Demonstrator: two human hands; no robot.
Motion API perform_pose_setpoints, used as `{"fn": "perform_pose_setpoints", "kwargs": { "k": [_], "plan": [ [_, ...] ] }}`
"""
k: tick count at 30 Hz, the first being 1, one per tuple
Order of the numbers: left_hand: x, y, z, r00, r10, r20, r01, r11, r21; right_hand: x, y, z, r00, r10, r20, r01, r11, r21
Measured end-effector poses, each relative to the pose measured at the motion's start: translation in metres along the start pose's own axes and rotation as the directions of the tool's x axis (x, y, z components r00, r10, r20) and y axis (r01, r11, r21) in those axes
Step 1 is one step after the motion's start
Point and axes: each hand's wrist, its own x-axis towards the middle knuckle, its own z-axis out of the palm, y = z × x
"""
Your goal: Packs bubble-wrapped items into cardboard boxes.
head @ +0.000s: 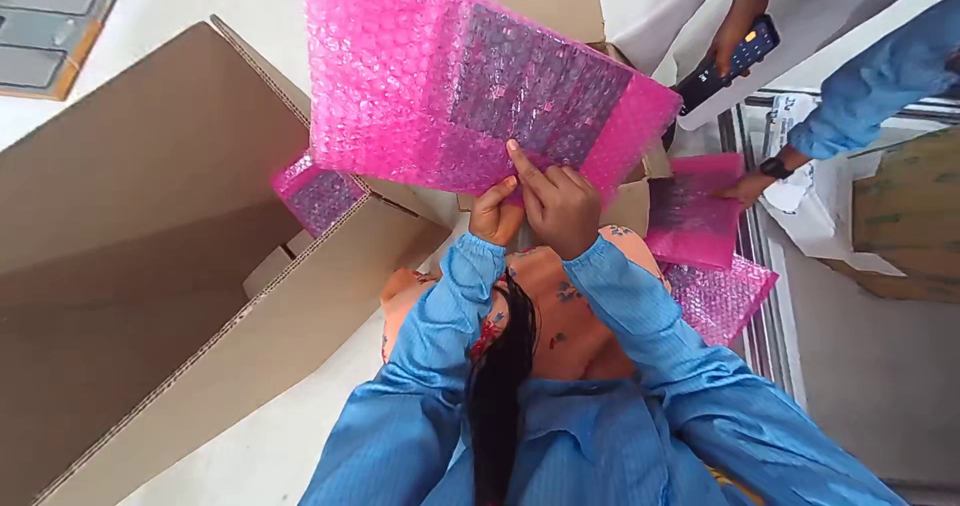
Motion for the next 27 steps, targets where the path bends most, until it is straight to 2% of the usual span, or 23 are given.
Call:
{"fn": "perform_pose_setpoints", "kwargs": {
  "k": [27],
  "plan": [
    [0.004,-0.005,-0.002,0.998,-0.001,0.06,0.005,0.998,-0.063,-0.012,0.0,0.0,1.0,-0.005,-0.014,0.005,1.0,0.007]
  ]
}}
